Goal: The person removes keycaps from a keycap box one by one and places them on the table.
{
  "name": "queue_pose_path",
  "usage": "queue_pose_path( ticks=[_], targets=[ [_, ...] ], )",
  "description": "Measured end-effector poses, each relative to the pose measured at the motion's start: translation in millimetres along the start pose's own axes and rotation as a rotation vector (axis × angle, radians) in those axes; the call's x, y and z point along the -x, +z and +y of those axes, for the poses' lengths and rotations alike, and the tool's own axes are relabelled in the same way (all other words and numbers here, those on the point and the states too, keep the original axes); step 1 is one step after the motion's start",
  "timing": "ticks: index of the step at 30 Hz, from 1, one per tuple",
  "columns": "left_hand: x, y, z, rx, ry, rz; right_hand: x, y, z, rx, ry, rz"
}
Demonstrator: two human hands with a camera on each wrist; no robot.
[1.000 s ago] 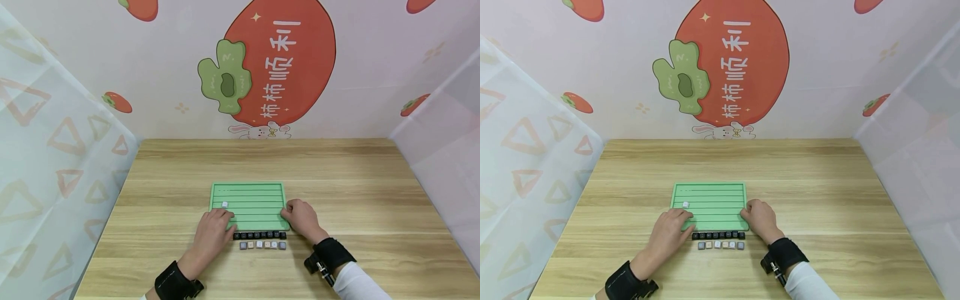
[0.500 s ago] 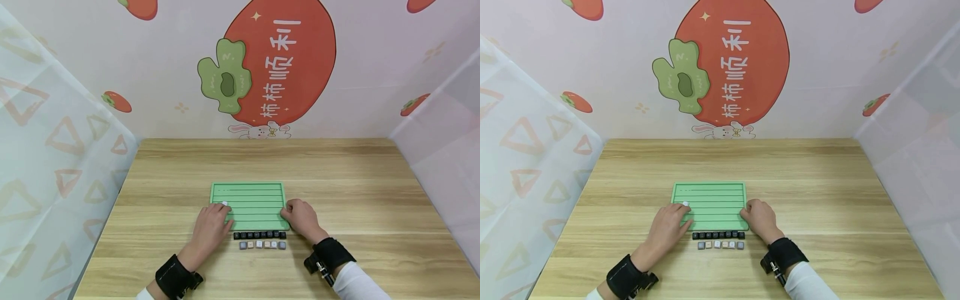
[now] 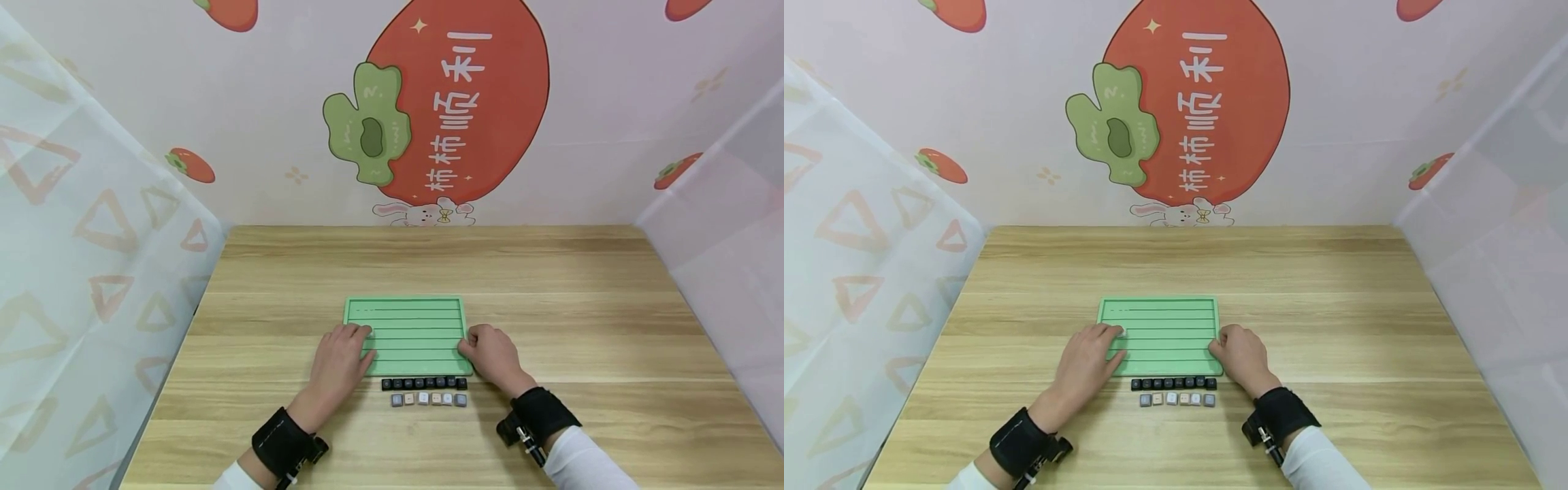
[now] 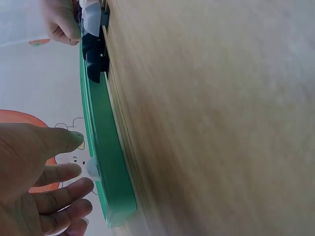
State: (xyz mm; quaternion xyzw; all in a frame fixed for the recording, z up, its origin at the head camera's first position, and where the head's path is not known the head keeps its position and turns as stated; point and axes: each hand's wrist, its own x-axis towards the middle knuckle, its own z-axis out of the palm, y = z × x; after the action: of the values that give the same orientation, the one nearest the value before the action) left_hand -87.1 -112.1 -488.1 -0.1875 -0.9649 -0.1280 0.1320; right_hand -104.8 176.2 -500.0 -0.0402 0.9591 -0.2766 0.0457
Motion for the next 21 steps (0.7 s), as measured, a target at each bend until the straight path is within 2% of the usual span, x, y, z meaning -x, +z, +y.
queue_pose_path(
  ticks=[8,21],
  targets=[
    [-5.1,-0.8,-3.2,-0.005,0.005,0.005,0,0,1,0.002,0.004,0.003],
    [-12.5,5.4,-5.6,-0.022,-0.008,-0.045,-2,2,2,0.010,0.008,0.003]
  ],
)
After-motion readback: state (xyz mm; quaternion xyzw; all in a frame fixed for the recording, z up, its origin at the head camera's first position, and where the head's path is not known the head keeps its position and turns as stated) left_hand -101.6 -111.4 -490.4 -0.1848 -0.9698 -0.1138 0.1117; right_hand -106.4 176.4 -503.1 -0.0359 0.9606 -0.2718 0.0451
